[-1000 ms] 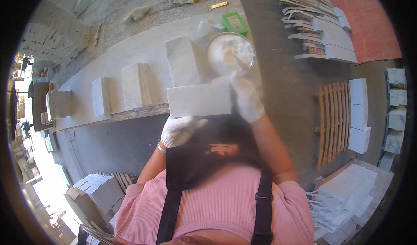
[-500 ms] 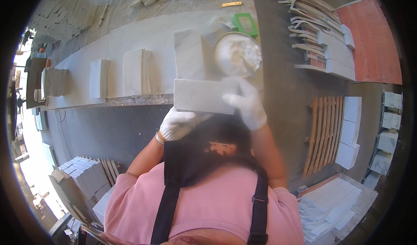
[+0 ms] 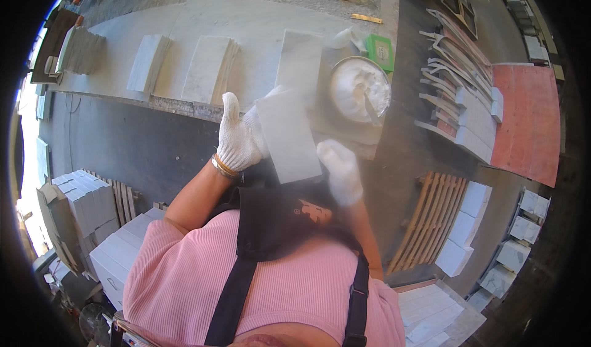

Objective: The person applies a white paste to the edges of rectangular white tiles using a small metal spatula, then rubs the edges with gloved fingers. The tiles are handled one at a time and placed back on the workbench.

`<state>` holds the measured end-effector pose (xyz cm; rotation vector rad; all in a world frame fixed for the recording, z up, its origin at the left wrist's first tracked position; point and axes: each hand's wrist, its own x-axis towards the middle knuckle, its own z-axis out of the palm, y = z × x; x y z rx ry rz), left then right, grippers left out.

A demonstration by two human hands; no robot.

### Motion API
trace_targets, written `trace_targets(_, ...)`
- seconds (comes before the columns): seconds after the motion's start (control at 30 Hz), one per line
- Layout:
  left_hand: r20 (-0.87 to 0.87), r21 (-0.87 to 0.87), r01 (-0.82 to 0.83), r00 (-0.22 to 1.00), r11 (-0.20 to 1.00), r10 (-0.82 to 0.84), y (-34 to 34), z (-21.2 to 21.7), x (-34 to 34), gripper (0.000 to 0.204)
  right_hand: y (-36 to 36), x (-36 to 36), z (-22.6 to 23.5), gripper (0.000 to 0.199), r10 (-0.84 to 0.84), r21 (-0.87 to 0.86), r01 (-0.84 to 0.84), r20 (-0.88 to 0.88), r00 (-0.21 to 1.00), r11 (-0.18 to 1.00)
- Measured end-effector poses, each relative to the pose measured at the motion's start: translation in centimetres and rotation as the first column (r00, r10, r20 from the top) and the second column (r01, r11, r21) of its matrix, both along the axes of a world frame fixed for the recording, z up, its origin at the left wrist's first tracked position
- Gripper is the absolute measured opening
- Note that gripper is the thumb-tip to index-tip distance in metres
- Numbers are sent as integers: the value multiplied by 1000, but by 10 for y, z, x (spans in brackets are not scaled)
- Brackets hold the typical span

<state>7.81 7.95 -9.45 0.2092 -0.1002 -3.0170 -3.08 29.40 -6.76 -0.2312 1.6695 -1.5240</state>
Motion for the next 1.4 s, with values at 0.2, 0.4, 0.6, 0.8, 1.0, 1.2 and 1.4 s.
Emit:
trace_targets(0.2, -1, -24, 44, 999, 999, -44, -12, 3, -5, 129, -1, -5, -6, 25, 84, -41, -86, -42, 996, 995)
trace_targets(0.4, -1, 75, 61, 998, 995, -61, -15, 6, -8, 127, -5, -8, 3, 26, 153, -20, -154, -70, 986, 988)
trace_targets(0.6, -32, 55, 67, 997, 996, -65, -15, 11, -6, 127, -12, -11, 1, 24, 119, -103, -119, 0, 993, 988)
trace_targets(0.8, -52, 59, 23, 998, 998, -20, -16, 12, -7, 126, -21, -12, 0, 25, 82, -95, -86, -51, 995, 992)
trace_targets(1.0, -30, -55, -140, 990, 989, 138, -29, 12, 2, 123, -34, -6, 15, 34, 186, -104, -184, 5, 983, 977)
trace_targets(1.2, -61, 34, -228, 971, 973, 230, -56, 15, 16, 111, -30, -6, 23, 70, 304, -109, -291, 131, 944, 951)
trace_targets(1.4, 5, -433, -236, 964, 870, 264, -132, 24, 29, 66, -23, -9, 17, 69, 220, -99, -208, 129, 967, 973)
